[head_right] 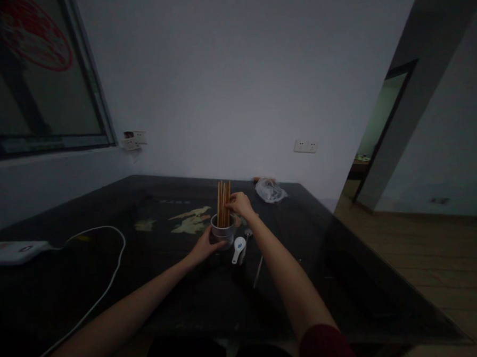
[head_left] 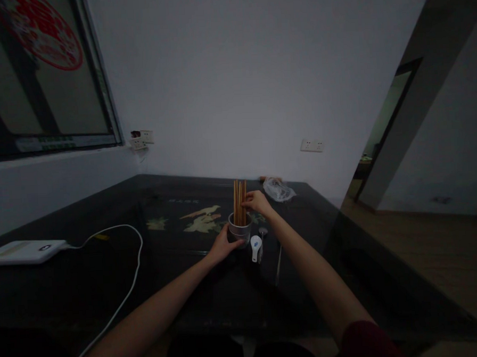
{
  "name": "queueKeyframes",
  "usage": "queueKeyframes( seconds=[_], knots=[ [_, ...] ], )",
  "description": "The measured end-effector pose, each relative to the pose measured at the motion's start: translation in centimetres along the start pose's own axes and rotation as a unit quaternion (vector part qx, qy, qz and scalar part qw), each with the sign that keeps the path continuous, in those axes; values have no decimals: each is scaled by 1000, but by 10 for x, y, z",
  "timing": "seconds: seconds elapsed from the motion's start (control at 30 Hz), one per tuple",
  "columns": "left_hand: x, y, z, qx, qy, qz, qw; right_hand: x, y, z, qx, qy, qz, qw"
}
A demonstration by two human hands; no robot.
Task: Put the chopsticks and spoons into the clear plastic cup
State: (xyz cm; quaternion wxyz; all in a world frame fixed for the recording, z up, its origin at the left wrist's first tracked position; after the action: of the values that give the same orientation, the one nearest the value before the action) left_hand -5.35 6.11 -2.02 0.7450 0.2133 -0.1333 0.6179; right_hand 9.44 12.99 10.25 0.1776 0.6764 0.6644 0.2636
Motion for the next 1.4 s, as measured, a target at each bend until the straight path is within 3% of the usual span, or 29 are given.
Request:
queueKeyframes(
  seconds=[0.37,0.7,0.9,1.17,1.4],
  knots=[
    [0,1,5,24,1,-3,1000,5,-6,4,58,1,-16,998],
    [0,0,4,5,-5,-8,1000,8,-20,12,173,-27,-78,981],
    [1,1,-1,9,-18,-11,1000,4,-16,11,171,-21,-76,982],
    [1,3,-8,20,-14,-6,1000,6,-11,7,88,6,-31,996],
    [1,2,-6,1,-17,-11,1000,13,-6,5,38,7,-38,999]
  ],
)
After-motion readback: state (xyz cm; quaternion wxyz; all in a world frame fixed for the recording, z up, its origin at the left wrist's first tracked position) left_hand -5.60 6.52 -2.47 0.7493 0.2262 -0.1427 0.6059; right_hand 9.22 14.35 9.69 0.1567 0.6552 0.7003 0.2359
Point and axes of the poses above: each hand's wrist, its own x-axis towards the middle knuckle, its own y-axis out of the back of the hand, z = x × y, the point moved 4 cm from there along x, towards the middle knuckle, and after that the axes turned 9 degrees about -y, right-handed, at the moved point
